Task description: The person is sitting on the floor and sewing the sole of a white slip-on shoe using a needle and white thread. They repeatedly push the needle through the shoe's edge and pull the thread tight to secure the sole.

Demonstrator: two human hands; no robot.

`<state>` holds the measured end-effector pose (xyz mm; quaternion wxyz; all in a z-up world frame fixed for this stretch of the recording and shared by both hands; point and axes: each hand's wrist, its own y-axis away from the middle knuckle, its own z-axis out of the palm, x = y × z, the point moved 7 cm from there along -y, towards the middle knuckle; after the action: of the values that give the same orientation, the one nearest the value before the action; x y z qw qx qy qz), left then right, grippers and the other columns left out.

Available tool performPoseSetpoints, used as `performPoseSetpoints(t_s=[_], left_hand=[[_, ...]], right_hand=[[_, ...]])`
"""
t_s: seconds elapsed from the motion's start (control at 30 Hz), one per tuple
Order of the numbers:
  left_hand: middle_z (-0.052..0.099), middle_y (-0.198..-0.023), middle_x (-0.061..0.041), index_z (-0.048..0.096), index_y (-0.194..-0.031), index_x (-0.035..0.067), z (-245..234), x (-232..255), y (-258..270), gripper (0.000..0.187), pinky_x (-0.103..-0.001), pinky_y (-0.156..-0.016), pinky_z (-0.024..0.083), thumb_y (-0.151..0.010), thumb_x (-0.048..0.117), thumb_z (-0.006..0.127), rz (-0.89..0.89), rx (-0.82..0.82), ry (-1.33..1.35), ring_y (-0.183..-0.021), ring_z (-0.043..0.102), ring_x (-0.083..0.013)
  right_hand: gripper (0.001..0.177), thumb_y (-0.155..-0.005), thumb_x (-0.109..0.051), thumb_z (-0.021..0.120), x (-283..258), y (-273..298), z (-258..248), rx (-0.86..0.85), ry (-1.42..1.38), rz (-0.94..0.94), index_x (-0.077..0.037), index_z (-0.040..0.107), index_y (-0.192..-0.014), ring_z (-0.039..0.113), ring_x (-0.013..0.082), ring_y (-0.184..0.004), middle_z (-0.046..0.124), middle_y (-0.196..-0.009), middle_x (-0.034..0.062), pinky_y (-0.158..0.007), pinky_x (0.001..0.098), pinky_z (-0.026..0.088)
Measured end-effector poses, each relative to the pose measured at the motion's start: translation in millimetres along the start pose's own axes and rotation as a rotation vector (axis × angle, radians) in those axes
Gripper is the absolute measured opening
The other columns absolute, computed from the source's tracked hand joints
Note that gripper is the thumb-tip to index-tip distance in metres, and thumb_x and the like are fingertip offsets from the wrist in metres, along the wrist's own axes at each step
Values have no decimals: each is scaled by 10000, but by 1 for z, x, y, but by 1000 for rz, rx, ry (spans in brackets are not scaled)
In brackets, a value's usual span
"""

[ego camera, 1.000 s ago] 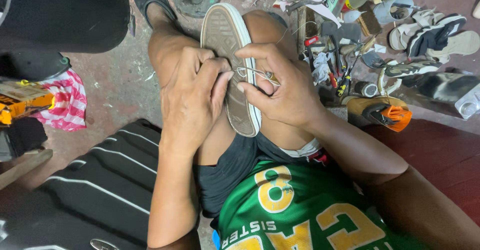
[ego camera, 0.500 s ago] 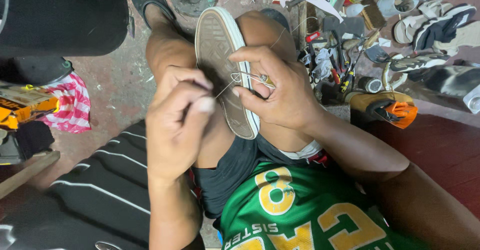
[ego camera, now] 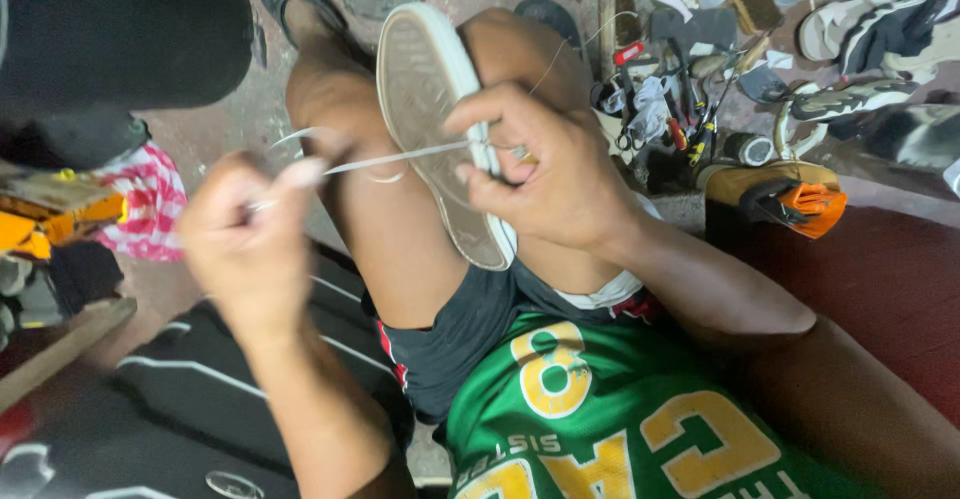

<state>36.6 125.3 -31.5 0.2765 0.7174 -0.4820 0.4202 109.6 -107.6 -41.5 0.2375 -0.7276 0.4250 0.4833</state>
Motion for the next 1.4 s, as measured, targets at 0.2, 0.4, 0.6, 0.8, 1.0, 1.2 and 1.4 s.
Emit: performPoseSetpoints(t_s=[0.2,0.4,0.6,0.8,1.0,1.2,1.4], left_hand=[[472,-820,27,474,-822,68,3,-73,18,334,-237,-603,348,-1044,121,718,-172,49,308,-698,405,-57],[493,-1369,-179,490,-1309,-8,-9,-9,23,281,-337,-1050,445,-1077,42,642,239,284,-299,-1228,509,-304],[515,-1496,-193,499,-1454,59,36,50,28,473,-415,-1079,496,-1017,114,673,398,-16,-437,-1338,571,-393],[600,-977,-106,621,-1066,59,64,63,18,375,-420,-729,497,-900,300,855,432,-83,-482,-890,601,-326],[465,-696,-101,493,-689,43,67,49,14,417,-424,-618,380,-918,126,832,423,-52,-337,-685,484,-293],[462,-690,-113,466,-663,26,56,44,0,432,-422,-628,366,-975,35,764,425,59,-413,-678,457,-281],[666,-921,-96,573,-876,44,53,24,5,210,-292,-639,444,-1058,140,615,-80,-86,649,-791,590,-169]], right_hand=[[430,-899,-147,785,-4,-5,0,22,-41,-4,-154,586,-1280,515,111,-620,476,-723,-6,-581,284,528],[953,-865,-300,815,2,11,-14,-156,213,98,-136,227,-1597,617,177,-560,564,-683,8,-563,357,520],[984,-779,-432,858,9,25,-45,-224,441,167,-176,326,-1566,651,217,-591,633,-942,70,-513,364,546],[1003,-742,-521,882,-20,9,-28,47,314,-197,-112,380,-1508,707,349,-978,584,-1276,155,-695,371,586],[905,-823,-469,887,-1,1,-9,31,284,-134,-150,404,-1520,764,282,-955,681,-1259,116,-779,401,599],[879,-852,-432,880,2,-1,-6,75,281,-167,-148,387,-1523,752,304,-937,730,-1161,137,-778,409,592],[823,-820,-458,886,6,2,-16,6,200,-130,-98,449,-1417,725,291,-820,697,-909,99,-704,402,563]])
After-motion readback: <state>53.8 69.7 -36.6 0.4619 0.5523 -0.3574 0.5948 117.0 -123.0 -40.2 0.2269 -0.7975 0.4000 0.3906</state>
